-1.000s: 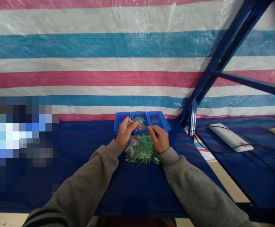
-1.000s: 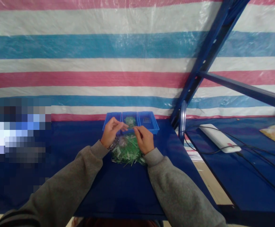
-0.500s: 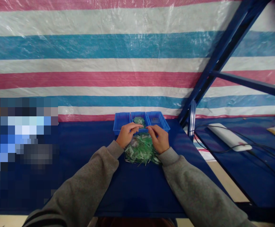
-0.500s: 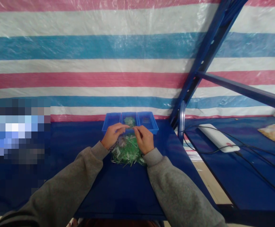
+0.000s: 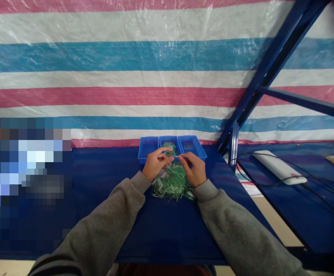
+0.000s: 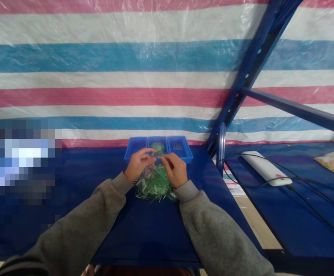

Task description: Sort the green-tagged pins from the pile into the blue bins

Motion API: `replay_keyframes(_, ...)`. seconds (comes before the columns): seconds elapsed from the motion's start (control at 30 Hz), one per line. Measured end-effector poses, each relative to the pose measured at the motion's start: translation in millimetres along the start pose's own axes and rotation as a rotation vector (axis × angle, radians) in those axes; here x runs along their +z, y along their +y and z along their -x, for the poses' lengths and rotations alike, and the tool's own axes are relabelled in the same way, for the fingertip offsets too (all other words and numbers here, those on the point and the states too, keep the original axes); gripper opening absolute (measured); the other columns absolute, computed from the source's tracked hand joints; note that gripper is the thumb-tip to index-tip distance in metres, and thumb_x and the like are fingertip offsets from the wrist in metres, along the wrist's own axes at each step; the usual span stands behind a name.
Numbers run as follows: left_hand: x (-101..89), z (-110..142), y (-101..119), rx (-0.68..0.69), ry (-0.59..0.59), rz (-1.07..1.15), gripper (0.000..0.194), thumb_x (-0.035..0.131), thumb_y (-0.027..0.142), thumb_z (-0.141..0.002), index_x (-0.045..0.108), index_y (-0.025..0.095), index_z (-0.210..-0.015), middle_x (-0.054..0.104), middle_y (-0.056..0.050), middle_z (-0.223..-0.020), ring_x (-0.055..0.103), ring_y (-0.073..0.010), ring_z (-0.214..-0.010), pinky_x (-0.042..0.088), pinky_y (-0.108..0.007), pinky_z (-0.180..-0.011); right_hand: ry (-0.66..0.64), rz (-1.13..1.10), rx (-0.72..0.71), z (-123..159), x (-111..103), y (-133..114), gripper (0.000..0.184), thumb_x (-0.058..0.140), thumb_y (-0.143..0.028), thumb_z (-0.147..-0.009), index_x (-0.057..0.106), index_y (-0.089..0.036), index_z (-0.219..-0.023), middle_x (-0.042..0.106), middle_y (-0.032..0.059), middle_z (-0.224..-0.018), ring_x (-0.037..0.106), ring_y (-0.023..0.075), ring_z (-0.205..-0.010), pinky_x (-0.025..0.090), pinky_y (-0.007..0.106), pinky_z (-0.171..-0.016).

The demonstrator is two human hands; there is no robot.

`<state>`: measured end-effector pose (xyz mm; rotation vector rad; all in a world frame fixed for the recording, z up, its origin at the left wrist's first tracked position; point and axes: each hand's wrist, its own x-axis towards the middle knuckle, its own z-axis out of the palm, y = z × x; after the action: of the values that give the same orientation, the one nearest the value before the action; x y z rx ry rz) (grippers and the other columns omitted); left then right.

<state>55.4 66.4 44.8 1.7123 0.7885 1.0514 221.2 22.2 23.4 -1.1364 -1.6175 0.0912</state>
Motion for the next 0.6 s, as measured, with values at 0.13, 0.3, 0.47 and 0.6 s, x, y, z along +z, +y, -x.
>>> replay_keyframes(0.13, 3.0, -1.4, -2.7, -0.030, 0.033, 0.052, 0.029, 0.069, 0.038, -0.073, 0.067, 0.011, -0.085, 0.069, -0.008, -0.076, 0.062, -0.0153, -0.065, 0.047, -0.024, -0.057, 0.018, 0.010, 0.010, -0.7, -1.3, -0.1, 0.024, 0.048, -0.035, -0.091, 0.063, -0.018, -0.084, 0.059, 0.0026, -0.071, 0.051, 0.0135, -0.060, 0.041, 0.028, -0.059)
replay_keyframes(0.3, 4.1, -2.8, -2.7, 0.049, 0.112, 0.033, 0.024, 0.068, 0.036, -0.075, 0.068, 0.012, -0.078, 0.068, -0.006, -0.080, 0.062, -0.0162, -0.074, 0.049, -0.025, -0.066, -0.052, -0.003, -0.015, 0.5, 2.5, -0.3, 0.026, 0.047, -0.035, -0.091, 0.064, -0.019, -0.081, 0.057, 0.0020, -0.067, 0.048, 0.0127, -0.056, 0.040, 0.027, -0.056)
replay_keyframes(0.47, 2.1, -1.7, -3.1, 0.100, 0.133, 0.019, 0.022, 0.062, 0.035, -0.079, 0.064, 0.013, -0.079, 0.067, -0.006, -0.085, 0.062, -0.0154, -0.078, 0.049, -0.025, -0.068, -0.074, 0.007, -0.033, 2.3, 5.6, -1.1, 0.027, 0.046, -0.035, -0.091, 0.065, -0.018, -0.082, 0.057, 0.0025, -0.066, 0.049, 0.0132, -0.057, 0.041, 0.027, -0.057)
replay_keyframes(0.6, -3.9, -2.8, -1.3, 0.084, 0.114, -0.002, 0.020, 0.057, 0.034, -0.083, 0.060, 0.014, -0.084, 0.066, -0.003, -0.073, 0.062, -0.0130, -0.063, 0.048, -0.024, -0.061, -0.014, 0.022, 0.026, 1.7, 2.9, 0.4, 0.028, 0.044, -0.033, -0.093, 0.067, -0.018, -0.087, 0.059, 0.0032, -0.069, 0.051, 0.0137, -0.060, 0.040, 0.028, -0.059)
